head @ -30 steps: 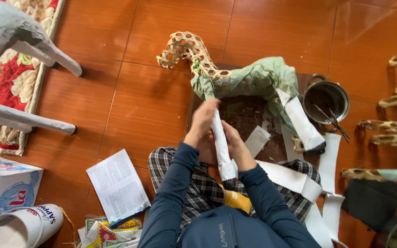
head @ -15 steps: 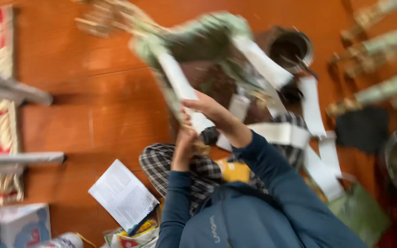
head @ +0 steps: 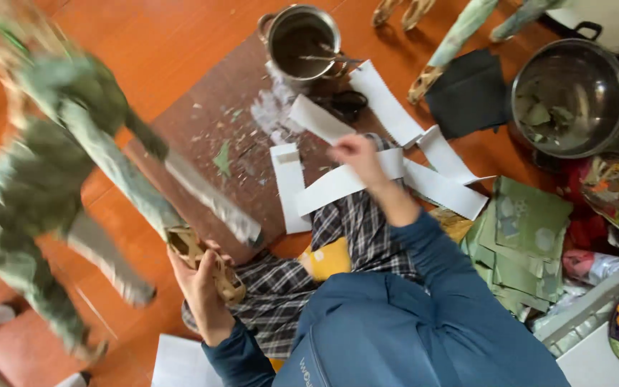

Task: Applying paper strips with adhesive to a giraffe-shaped frame to create a papier-mâché sculpture

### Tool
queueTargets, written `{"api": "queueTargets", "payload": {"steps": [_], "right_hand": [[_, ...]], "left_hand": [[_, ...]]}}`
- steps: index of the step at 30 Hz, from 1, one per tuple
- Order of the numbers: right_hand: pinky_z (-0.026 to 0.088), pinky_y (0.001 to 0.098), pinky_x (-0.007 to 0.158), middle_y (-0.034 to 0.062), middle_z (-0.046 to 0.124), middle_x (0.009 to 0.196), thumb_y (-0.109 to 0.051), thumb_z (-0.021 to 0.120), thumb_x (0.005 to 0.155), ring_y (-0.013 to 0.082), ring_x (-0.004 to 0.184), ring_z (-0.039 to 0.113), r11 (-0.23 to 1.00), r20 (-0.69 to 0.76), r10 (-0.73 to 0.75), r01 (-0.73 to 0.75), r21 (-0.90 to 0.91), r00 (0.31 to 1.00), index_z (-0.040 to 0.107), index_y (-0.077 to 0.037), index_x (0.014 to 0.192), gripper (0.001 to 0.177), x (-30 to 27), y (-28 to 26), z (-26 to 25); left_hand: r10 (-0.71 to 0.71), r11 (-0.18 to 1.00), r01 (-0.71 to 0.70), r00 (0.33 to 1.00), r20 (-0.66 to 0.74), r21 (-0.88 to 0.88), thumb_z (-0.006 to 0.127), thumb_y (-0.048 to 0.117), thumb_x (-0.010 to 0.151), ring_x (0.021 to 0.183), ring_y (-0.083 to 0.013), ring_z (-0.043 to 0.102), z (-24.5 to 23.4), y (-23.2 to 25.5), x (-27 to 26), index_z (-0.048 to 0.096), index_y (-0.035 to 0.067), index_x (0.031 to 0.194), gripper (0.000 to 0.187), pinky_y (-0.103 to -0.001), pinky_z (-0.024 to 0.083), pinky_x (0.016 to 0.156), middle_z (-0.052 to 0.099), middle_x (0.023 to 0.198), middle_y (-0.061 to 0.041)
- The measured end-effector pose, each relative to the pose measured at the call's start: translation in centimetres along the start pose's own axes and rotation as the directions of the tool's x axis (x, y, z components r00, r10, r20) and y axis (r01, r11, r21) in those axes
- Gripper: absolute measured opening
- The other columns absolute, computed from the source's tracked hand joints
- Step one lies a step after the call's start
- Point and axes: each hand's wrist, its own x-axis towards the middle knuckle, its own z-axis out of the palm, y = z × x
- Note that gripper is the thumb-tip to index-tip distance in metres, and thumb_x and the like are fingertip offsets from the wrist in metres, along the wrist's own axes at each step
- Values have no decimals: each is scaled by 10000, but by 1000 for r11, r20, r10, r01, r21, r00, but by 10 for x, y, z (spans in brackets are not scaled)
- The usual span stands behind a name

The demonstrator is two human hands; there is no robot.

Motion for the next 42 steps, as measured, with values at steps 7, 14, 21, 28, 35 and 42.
{"api": "queueTargets", "payload": {"steps": [7,14,21,28,35,42], "right_hand": [[536,491,662,189,742,832,-132,707,918,405,664,623,769,-449,-277,-84,-634,850,760,-33,908,113,54,306,-230],[598,532,849,265,669,1182,-94,610,957,475,980,677,325,-459,-294,-364,-873,839,711,-69,1433,488,30,327,-244],[582,480,897,205,700,1114,-142,644,988,395,1036,658,339,-501,-91,-446,-828,861,795,-18,1000,195,27,271,-243],[558,485,905,208,695,1148,-175,641,1061,395,1009,658,465,-493,-29,-425,-777,870,774,-3,1081,218,20,260,-242],[553,459,842,195,687,1025,-240,864,1001,369,848,638,782,-684,-250,-273,-560,686,737,31,854,334,26,276,-269],[574,465,849,225,778,1060,-178,812,968,415,902,706,744,-528,-250,-188,-641,812,794,69,1057,263,24,253,-285]], "left_hand": [[-75,933,115,989,-126,341,744,140,970,719,-164,628,-48,-101,57,460,22,1586,688,-271,511,634,655,971,-102],[-183,944,243,949,-257,223,720,72,984,780,-237,653,-35,-103,59,420,40,1634,717,-337,526,666,652,1036,-169],[-207,956,248,949,-238,157,721,89,990,720,-264,654,-50,-117,64,450,53,1600,668,-373,550,595,674,955,-200],[-225,949,269,944,-243,166,706,106,1003,778,-286,667,-47,-117,63,414,60,1643,705,-389,575,647,672,1017,-224],[-327,938,299,931,-163,-178,309,700,1162,892,-257,667,-66,-135,63,488,82,1598,777,-396,598,712,671,1146,-196],[-519,850,456,810,-274,-265,251,429,1190,1271,-431,646,-87,-189,35,443,-59,1612,674,-543,552,1091,639,1382,-313]]}}
